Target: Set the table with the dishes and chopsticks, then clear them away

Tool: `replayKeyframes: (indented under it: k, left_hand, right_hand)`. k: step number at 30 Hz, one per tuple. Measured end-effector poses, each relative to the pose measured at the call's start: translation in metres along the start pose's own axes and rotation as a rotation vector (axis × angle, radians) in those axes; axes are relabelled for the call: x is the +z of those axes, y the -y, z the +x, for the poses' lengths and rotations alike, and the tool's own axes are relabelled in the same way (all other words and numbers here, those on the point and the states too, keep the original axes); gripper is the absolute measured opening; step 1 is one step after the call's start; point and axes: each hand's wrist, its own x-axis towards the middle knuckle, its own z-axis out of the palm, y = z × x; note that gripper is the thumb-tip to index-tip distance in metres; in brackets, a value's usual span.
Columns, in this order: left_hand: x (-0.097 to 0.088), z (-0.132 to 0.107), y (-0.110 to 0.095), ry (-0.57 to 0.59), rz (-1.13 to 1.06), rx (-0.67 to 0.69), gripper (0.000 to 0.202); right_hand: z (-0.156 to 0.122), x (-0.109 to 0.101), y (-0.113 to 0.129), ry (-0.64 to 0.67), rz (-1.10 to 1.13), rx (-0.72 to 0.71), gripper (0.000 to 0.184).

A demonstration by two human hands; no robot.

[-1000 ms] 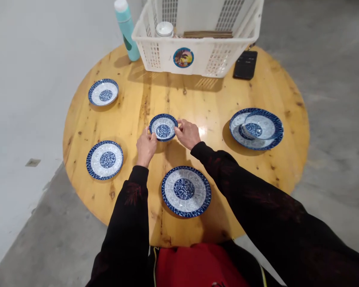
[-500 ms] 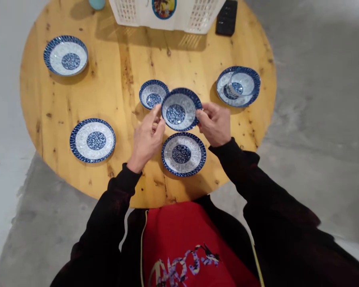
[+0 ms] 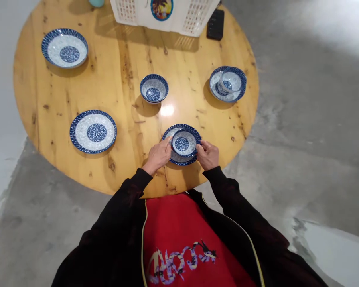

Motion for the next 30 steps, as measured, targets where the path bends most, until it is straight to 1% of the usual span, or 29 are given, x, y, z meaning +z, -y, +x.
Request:
replayKeyframes:
  k: [3, 7, 10, 13, 17, 20, 23, 26, 30]
  left_hand:
    - [-0.001, 0.002, 0.0, 0.012, 0.038, 0.003, 0.047]
    - [-0.004, 0.0, -0.003, 0.0, 0.073, 0.013, 0.046]
    - [-0.014, -0.006, 0.0, -0.062, 0.053, 0.014, 0.046]
    - [-0.027, -0.021, 0.011, -0.165, -0.014, -0.022, 0.045]
    - [-0.037, -0.053, 0.035, -0.276, -0.086, -0.083, 0.04]
    - [-0.036, -0.079, 0.05, -0.318, -0.138, -0.114, 0.037]
    - [-0.031, -0.098, 0.061, -0.332, -0.18, -0.143, 0.036]
    - [-0.027, -0.109, 0.069, -0.338, -0.216, -0.175, 0.036]
    - [-0.023, -0.112, 0.075, -0.336, -0.241, -0.171, 0.036]
  right_hand:
    - [0.001, 0.002, -0.001, -0.065, -0.01, 0.026, 0.043]
    - [0.001, -0.003, -0.002, -0.041, -0.041, 0.053, 0.041]
    - [0.001, -0.011, -0.001, -0.03, -0.036, 0.075, 0.043]
    - [-0.001, -0.016, 0.003, -0.011, 0.01, 0.097, 0.042]
    - [-0.007, -0.014, 0.007, 0.05, 0.103, 0.128, 0.029]
    - [-0.011, -0.009, 0.009, 0.054, 0.198, 0.16, 0.022]
    - [-0.014, -0.006, 0.009, 0.037, 0.235, 0.179, 0.019]
    - [-0.016, -0.006, 0.01, 0.035, 0.233, 0.187, 0.018]
    - [-0.017, -0.006, 0.011, 0.036, 0.235, 0.202, 0.017]
